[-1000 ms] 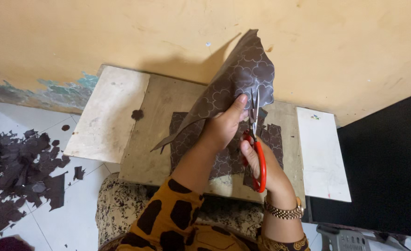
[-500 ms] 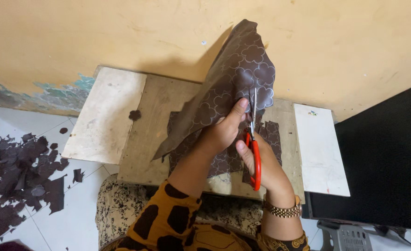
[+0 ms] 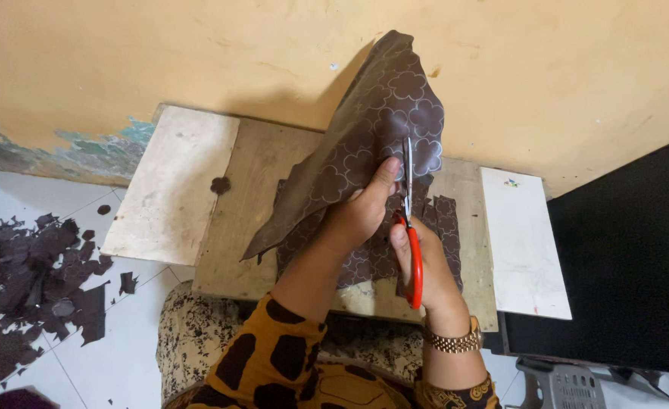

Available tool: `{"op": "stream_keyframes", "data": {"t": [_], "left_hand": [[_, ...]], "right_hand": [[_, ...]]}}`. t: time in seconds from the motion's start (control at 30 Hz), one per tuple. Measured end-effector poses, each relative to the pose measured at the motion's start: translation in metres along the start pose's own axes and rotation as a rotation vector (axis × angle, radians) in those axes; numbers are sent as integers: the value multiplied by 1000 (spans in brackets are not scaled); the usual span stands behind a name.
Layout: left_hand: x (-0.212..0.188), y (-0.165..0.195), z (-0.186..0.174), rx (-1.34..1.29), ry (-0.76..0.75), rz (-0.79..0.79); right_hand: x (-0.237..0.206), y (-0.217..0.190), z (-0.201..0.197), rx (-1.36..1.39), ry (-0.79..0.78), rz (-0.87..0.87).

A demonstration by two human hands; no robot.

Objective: The person uses red-handled scissors to cut a brown patterned fabric into strips and shapes on a wooden table. Cut pieces accumulate on the floor while the person continues cutting.

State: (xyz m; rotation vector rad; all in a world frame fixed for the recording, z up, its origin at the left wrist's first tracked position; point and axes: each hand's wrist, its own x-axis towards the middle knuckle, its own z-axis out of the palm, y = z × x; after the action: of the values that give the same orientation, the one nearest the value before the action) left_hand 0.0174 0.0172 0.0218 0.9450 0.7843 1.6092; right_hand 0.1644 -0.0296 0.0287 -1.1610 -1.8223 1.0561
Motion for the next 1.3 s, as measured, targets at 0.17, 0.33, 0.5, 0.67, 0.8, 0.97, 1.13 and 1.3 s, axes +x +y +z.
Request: {"op": "stream_keyframes", "data": {"t": [0.17, 0.33, 0.5, 0.67, 0.8, 0.97, 1.13, 1.3], "left_hand": [[0, 4, 2, -152, -71, -38], [-5, 13, 3, -199, -166, -29], [-10, 21, 10, -240, -120, -169], [-11, 17, 13, -291, -126, -146], [-10, 9, 10, -259, -117, -119], [-7, 5, 7, -231, -133, -249], [-6, 9, 6, -192, -150, -351], [-5, 11, 7, -235, -169, -362]], "right_hand": [[0, 12, 0, 25, 15, 18], [-3, 14, 2, 272, -33, 103], [-4, 12, 5, 307, -47, 15], [-4, 9, 6, 375, -37, 41], [-3, 9, 6, 326, -44, 30], [-3, 9, 8, 354, -31, 53], [-1, 11, 10, 413, -31, 90], [-1, 12, 9, 391, -28, 83]]}}
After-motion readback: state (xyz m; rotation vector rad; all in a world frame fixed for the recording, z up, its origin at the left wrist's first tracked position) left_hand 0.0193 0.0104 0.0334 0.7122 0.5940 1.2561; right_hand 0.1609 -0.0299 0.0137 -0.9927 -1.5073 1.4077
